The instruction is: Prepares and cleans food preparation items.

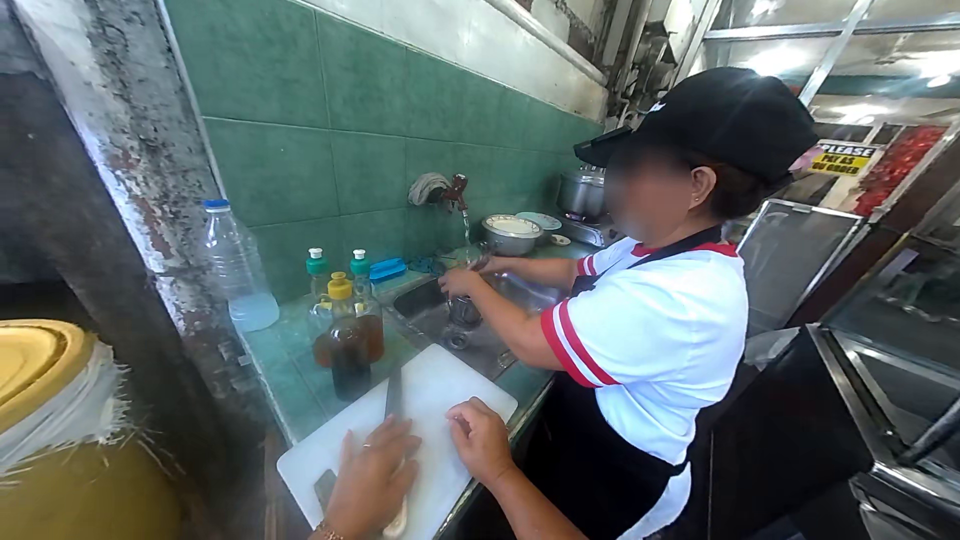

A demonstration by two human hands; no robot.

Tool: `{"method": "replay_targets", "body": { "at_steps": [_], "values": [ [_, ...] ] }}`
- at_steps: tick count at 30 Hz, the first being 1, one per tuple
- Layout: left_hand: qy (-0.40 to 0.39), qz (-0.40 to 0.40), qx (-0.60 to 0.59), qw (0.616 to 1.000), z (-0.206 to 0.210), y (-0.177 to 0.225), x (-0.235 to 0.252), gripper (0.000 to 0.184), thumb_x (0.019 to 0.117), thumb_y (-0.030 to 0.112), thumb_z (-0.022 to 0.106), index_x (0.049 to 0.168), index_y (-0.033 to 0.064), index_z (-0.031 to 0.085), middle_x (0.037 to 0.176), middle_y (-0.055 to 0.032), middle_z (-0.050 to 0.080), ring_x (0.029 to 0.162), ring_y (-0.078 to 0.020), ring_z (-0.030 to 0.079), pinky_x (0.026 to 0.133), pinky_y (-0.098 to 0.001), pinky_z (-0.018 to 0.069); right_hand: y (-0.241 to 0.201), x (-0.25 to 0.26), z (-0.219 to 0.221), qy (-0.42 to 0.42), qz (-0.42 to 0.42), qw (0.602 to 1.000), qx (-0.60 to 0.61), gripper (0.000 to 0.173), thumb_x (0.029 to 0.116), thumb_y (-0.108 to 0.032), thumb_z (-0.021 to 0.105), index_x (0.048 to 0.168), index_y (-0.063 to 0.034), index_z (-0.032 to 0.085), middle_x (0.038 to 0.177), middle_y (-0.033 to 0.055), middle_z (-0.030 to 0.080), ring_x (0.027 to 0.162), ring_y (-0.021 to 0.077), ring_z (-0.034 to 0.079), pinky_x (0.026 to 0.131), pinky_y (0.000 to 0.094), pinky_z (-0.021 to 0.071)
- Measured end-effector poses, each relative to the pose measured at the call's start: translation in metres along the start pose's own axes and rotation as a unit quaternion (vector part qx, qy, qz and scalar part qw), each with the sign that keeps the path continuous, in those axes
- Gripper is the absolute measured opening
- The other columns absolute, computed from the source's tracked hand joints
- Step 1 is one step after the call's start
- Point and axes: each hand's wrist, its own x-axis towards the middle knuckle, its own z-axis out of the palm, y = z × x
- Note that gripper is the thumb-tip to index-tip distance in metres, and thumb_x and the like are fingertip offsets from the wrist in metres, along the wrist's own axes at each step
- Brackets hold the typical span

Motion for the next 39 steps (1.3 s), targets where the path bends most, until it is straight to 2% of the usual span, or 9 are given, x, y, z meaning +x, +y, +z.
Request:
{"method": "replay_targets", "body": {
  "at_steps": [9,27,34,39],
  "values": [
    [-0.001,0.000,0.003,1.000,-0.0007,-0.0004,0.0000,0.036,0.0960,0.035,0.057,0.123,0.0205,0.075,0.147,-0.0007,0.060,0.150,-0.0276,0.039,0.117,-0.0754,0.0044,-0.0010,-0.0004,-0.0001,0.004,-0.004,1.000,-0.002,0.020,0.0917,-0.015,0.061,0.099,-0.0091,0.078,0.084,0.0055,0.069,0.071,0.0147,0.066,0.066,0.0320,0.0575],
    [-0.031,-0.024,-0.004,0.999,-0.0051,0.0039,0.0011,0.037,0.0978,0.035,0.055,0.127,0.0215,0.073,0.150,0.0013,0.057,0.152,-0.0237,0.035,0.120,-0.0718,0.0006,-0.0010,0.0002,-0.0005,0.000,0.000,1.000,-0.006,0.020,0.0916,-0.015,0.061,0.100,-0.0093,0.078,0.085,0.0056,0.069,0.071,0.0147,0.066,0.067,0.0326,0.0576],
    [-0.009,-0.009,-0.005,1.000,-0.0040,0.0021,0.0010,0.036,0.0961,0.033,0.057,0.125,0.0207,0.075,0.147,0.0002,0.060,0.150,-0.0264,0.038,0.118,-0.0745,0.0027,-0.0019,0.0011,-0.0003,-0.003,0.001,1.000,0.000,0.020,0.0917,-0.015,0.061,0.100,-0.0088,0.078,0.086,0.0061,0.069,0.072,0.0148,0.066,0.068,0.0328,0.0576],
    [-0.012,0.008,-0.013,1.000,-0.0063,0.0025,-0.0020,0.036,0.0965,0.031,0.059,0.125,0.0169,0.074,0.147,-0.0041,0.060,0.150,-0.0314,0.039,0.116,-0.0772,0.0034,-0.0024,0.0001,-0.0011,-0.002,-0.001,1.000,0.001,0.019,0.0914,-0.013,0.061,0.100,-0.0086,0.078,0.085,0.0065,0.070,0.073,0.0158,0.067,0.068,0.0336,0.0580]
  ]
}}
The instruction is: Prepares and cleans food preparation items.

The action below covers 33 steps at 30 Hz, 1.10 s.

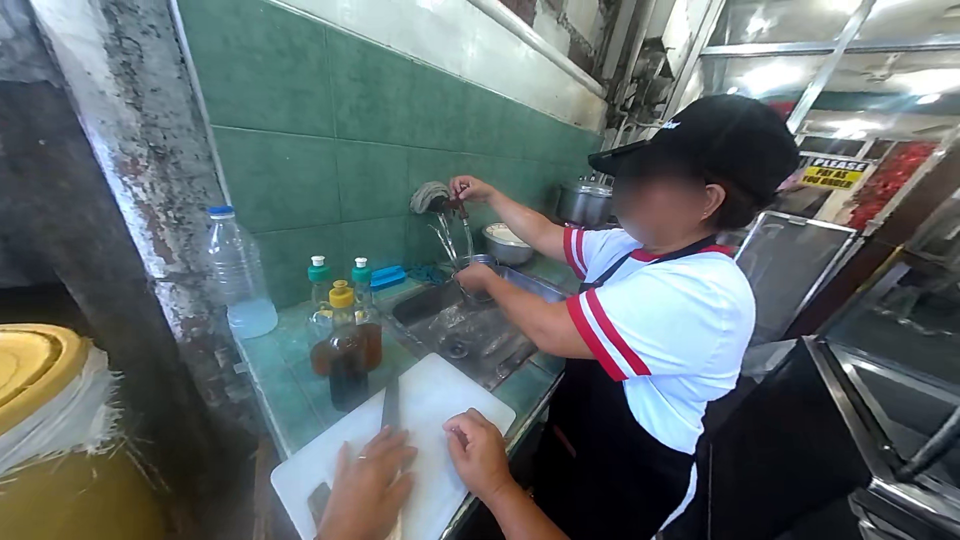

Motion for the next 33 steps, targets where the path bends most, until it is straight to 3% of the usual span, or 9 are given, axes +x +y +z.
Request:
{"method": "replay_targets", "body": {
  "at_steps": [15,24,33],
  "values": [
    [0.019,0.003,0.000,1.000,0.005,-0.004,-0.001,0.035,0.0949,0.030,0.060,0.123,0.0174,0.076,0.145,-0.0037,0.062,0.148,-0.0326,0.041,0.116,-0.0779,0.0053,0.002,-0.002,0.003,0.005,0.002,1.000,0.003,0.019,0.0923,-0.015,0.062,0.099,-0.0090,0.078,0.085,0.0062,0.070,0.073,0.0163,0.068,0.069,0.0348,0.0587],
    [-0.015,-0.036,0.013,0.999,0.000,0.001,0.002,0.036,0.0977,0.034,0.057,0.127,0.0212,0.073,0.149,0.0010,0.058,0.152,-0.0243,0.035,0.120,-0.0714,0.0018,0.001,-0.002,0.002,0.008,0.000,1.000,-0.001,0.020,0.0921,-0.015,0.061,0.100,-0.0091,0.078,0.085,0.0057,0.070,0.072,0.0146,0.066,0.068,0.0321,0.0578],
    [-0.030,-0.040,0.015,0.999,-0.002,0.003,0.003,0.037,0.0991,0.034,0.054,0.129,0.0215,0.072,0.151,0.0019,0.056,0.153,-0.0224,0.033,0.121,-0.0696,0.0017,0.003,-0.001,0.002,0.013,-0.007,1.000,0.000,0.019,0.0912,-0.014,0.062,0.099,-0.0083,0.078,0.085,0.0053,0.070,0.072,0.0134,0.066,0.068,0.0303,0.0581]
  ]
}}
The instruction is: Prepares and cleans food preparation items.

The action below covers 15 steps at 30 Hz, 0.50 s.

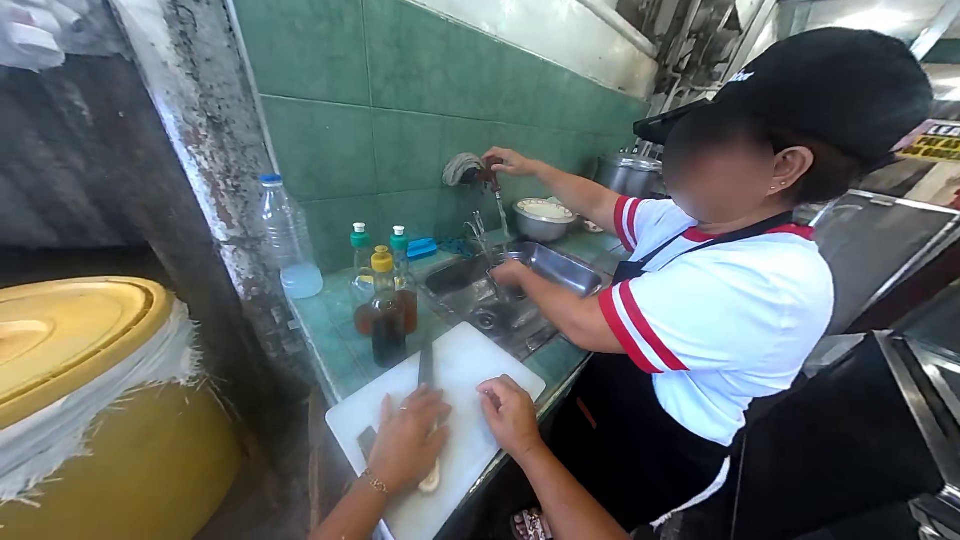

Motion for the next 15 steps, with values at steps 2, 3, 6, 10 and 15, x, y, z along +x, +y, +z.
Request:
{"method": "replay_targets", "body": {
  "at_steps": [2,3,6,10,15],
  "values": [
    [-0.006,-0.001,-0.001,1.000,-0.0008,0.0002,-0.0001,0.037,0.0997,0.035,0.054,0.130,0.0217,0.071,0.152,0.0023,0.055,0.153,-0.0218,0.032,0.121,-0.0693,0.0008,0.0000,-0.0001,0.0002,-0.001,0.000,1.000,0.000,0.019,0.0914,-0.014,0.062,0.100,-0.0082,0.078,0.085,0.0057,0.069,0.072,0.0133,0.067,0.068,0.0300,0.0582],
    [-0.007,-0.001,-0.002,1.000,-0.0011,0.0004,-0.0003,0.037,0.0997,0.035,0.054,0.130,0.0217,0.071,0.152,0.0023,0.055,0.153,-0.0217,0.032,0.121,-0.0694,0.0006,-0.0003,-0.0003,0.0003,0.000,0.000,1.000,0.002,0.019,0.0914,-0.014,0.062,0.099,-0.0076,0.078,0.085,0.0062,0.070,0.072,0.0138,0.067,0.068,0.0301,0.0582],
    [-0.004,0.003,-0.004,1.000,-0.0009,0.0004,-0.0010,0.037,0.0993,0.035,0.054,0.129,0.0211,0.071,0.151,0.0018,0.056,0.153,-0.0221,0.032,0.121,-0.0697,0.0009,-0.0004,0.0000,0.0004,0.002,-0.002,1.000,-0.002,0.019,0.0910,-0.014,0.062,0.099,-0.0076,0.078,0.085,0.0062,0.070,0.072,0.0139,0.067,0.068,0.0300,0.0582],
    [0.000,0.004,-0.009,1.000,-0.0007,0.0004,-0.0005,0.038,0.0986,0.035,0.054,0.129,0.0210,0.072,0.151,0.0012,0.056,0.153,-0.0229,0.032,0.121,-0.0702,0.0002,0.0006,0.0000,0.0009,0.009,-0.010,1.000,-0.005,0.018,0.0912,-0.013,0.062,0.099,-0.0076,0.078,0.085,0.0065,0.070,0.072,0.0147,0.067,0.068,0.0318,0.0585],
    [-0.010,0.000,-0.009,1.000,-0.0025,0.0013,-0.0002,0.038,0.0992,0.035,0.054,0.129,0.0203,0.071,0.152,0.0010,0.055,0.154,-0.0225,0.031,0.121,-0.0690,-0.0002,0.0000,-0.0001,0.0010,0.011,-0.008,1.000,-0.009,0.019,0.0910,-0.014,0.062,0.099,-0.0080,0.078,0.085,0.0061,0.070,0.072,0.0138,0.066,0.068,0.0302,0.0578]
  ]
}}
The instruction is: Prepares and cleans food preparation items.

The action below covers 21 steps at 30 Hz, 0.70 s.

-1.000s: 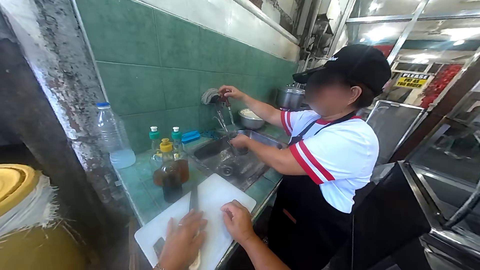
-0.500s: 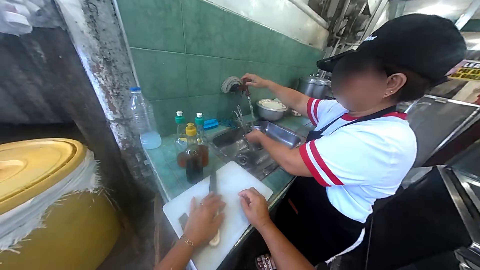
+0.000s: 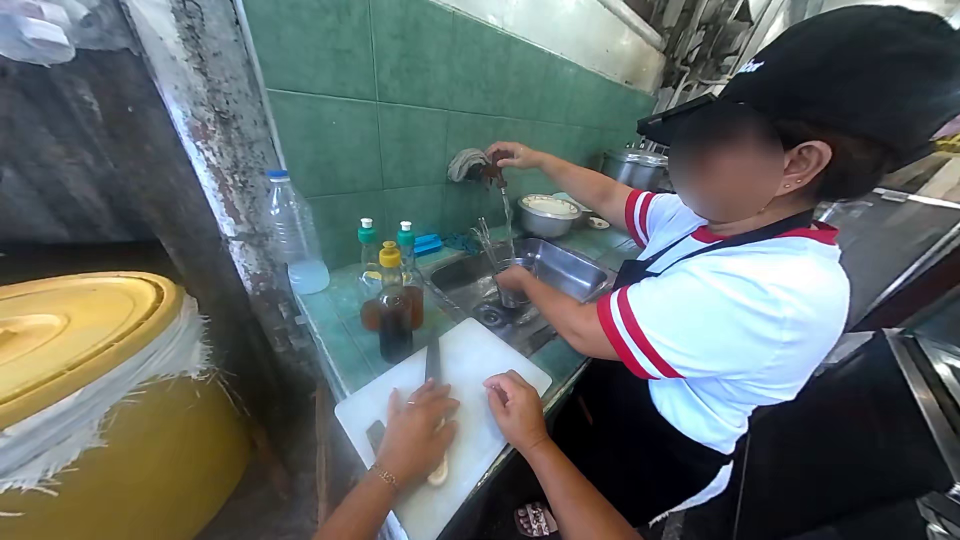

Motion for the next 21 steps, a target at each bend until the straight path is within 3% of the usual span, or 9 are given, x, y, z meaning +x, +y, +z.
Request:
{"method": "replay_targets", "body": {
  "at_steps": [21],
  "values": [
    [-0.013,-0.007,0.002,1.000,-0.0020,0.0023,-0.0002,0.039,0.1003,0.036,0.052,0.131,0.0206,0.070,0.153,0.0026,0.054,0.154,-0.0211,0.029,0.121,-0.0685,-0.0012,-0.0009,0.0011,-0.0011,-0.019,0.006,1.000,-0.007,0.020,0.0910,-0.014,0.061,0.099,-0.0088,0.078,0.085,0.0056,0.069,0.072,0.0138,0.066,0.068,0.0305,0.0577]
  ]
}}
